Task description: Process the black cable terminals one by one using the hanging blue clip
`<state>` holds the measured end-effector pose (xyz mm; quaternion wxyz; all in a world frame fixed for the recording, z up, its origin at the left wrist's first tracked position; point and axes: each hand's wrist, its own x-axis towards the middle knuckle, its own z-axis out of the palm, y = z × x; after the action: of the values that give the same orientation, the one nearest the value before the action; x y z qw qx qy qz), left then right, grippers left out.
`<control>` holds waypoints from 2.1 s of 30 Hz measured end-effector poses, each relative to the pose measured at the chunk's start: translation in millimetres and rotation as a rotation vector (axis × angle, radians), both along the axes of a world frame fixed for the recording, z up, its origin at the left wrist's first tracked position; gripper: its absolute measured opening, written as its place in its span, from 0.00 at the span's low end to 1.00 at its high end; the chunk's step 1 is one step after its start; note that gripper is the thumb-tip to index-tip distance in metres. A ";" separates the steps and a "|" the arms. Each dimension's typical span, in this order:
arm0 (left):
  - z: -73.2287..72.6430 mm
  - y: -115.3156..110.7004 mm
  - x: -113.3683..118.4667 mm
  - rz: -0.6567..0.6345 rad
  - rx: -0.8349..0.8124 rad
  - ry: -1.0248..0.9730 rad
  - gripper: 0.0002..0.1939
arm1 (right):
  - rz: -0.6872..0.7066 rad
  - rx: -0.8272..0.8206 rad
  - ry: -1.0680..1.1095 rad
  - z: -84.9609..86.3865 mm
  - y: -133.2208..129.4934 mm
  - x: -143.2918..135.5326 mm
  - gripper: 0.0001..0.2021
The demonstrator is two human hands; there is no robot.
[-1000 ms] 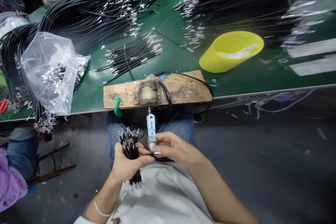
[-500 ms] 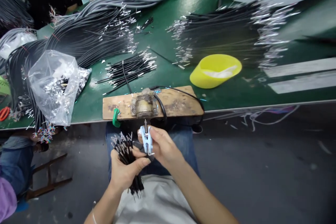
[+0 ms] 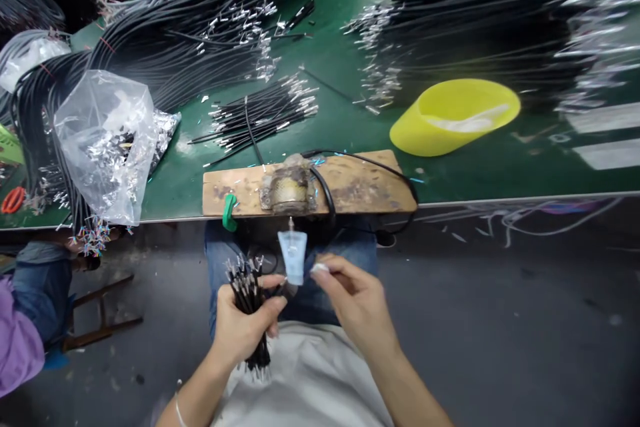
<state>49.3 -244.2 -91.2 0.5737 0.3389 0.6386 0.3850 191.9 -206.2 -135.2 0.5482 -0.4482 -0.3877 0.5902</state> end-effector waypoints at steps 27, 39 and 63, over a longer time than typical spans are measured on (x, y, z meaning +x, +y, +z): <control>0.2 -5.2 6.3 -0.015 -0.124 -0.303 0.26 | 0.256 0.076 0.003 15.6 -7.5 -11.1 0.11; -3.0 -10.0 12.6 0.068 -0.099 -0.195 0.23 | -0.193 0.627 -0.441 16.3 -17.9 -23.2 0.11; 11.9 19.7 9.6 0.046 0.213 0.039 0.11 | 0.381 -0.253 0.478 30.3 40.8 -27.6 0.23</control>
<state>58.9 -224.5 -79.3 0.5130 0.3906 0.6126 0.4571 164.3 -165.5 -104.9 0.4434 -0.2813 -0.2485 0.8140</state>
